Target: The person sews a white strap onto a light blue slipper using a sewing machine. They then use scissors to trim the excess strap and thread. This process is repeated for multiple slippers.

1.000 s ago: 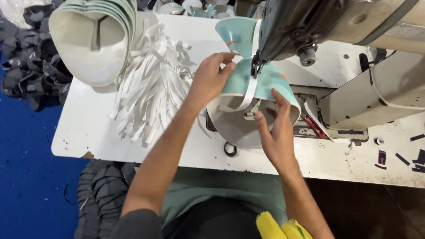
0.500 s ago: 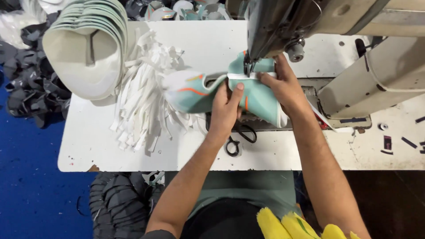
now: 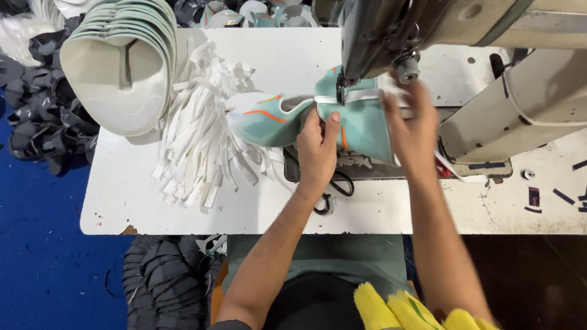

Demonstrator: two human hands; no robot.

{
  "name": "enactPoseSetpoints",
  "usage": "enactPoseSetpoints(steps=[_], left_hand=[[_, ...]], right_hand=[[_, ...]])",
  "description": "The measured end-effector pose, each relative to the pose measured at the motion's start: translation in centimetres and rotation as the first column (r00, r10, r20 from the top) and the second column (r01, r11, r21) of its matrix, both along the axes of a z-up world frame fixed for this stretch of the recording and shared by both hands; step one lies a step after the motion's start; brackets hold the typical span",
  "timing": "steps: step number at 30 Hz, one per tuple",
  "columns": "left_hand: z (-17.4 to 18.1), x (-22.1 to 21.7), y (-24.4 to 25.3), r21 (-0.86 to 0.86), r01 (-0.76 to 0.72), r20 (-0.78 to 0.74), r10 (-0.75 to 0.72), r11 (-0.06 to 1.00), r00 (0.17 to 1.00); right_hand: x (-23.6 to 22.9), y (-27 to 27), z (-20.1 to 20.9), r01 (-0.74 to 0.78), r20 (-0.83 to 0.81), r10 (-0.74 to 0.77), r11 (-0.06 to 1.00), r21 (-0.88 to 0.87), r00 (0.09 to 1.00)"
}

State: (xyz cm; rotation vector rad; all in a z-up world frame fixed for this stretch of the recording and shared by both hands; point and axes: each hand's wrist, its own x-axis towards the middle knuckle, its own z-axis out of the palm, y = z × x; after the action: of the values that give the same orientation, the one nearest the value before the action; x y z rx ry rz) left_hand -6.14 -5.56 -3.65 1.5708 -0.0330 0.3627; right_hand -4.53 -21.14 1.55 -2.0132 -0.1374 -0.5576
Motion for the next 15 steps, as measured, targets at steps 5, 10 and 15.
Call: enactPoseSetpoints(steps=[5,10,15], left_hand=[[-0.3,-0.3,-0.3,0.022,0.000,0.077,-0.001,1.000,0.997],[-0.9,-0.7,-0.7,0.017,-0.013,-0.021,0.013,1.000,1.000],[-2.4,-3.4,-0.2,-0.328,0.143,0.038,-0.138,0.934,0.990]], right_hand=[[-10.4,0.4,-9.4,0.022,0.173,-0.034,0.997,0.071,0.984],[-12.7,5.0,-10.8,-0.146,-0.043,0.140,0.967,-0.209,0.989],[-11.2,6.0,-13.4,-0.098,-0.122,0.038,0.841,-0.533,0.992]])
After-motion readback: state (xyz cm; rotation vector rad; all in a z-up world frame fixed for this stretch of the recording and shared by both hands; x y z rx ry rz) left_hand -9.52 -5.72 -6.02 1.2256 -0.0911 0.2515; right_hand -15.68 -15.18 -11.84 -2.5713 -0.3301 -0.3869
